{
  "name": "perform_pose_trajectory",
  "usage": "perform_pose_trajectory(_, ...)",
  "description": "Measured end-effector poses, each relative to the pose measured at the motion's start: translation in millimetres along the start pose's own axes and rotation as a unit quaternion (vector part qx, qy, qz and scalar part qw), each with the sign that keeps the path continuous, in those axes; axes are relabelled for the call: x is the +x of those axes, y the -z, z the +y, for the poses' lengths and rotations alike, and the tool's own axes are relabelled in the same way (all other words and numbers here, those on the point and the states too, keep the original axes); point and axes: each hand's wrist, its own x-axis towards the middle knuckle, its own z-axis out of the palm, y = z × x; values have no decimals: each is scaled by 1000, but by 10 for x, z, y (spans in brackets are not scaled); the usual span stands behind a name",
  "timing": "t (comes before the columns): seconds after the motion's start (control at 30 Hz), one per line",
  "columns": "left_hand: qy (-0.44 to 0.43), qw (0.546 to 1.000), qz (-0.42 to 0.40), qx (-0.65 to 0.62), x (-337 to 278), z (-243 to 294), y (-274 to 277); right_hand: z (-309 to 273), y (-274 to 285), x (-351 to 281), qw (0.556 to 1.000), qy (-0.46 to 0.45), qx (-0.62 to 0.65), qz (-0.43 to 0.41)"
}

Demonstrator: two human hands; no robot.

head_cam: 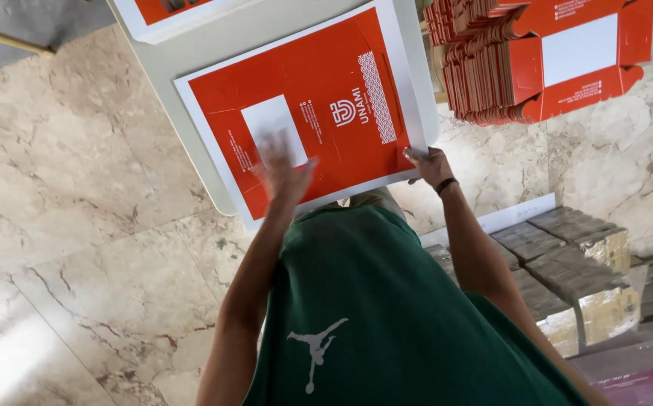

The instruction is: Removing waste material from die-cut cardboard sheets to prepare box templates

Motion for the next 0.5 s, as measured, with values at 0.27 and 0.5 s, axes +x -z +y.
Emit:
perform_pose_trajectory(0.27, -61, 984, -163, 44, 402, 1400, -1181, 432, 54, 4, 869, 216, -434, 101)
perform_pose_trajectory(0.5, 25, 967, -155, 199, 422, 1598, -1322, -211, -279, -508, 908, 225, -347, 71)
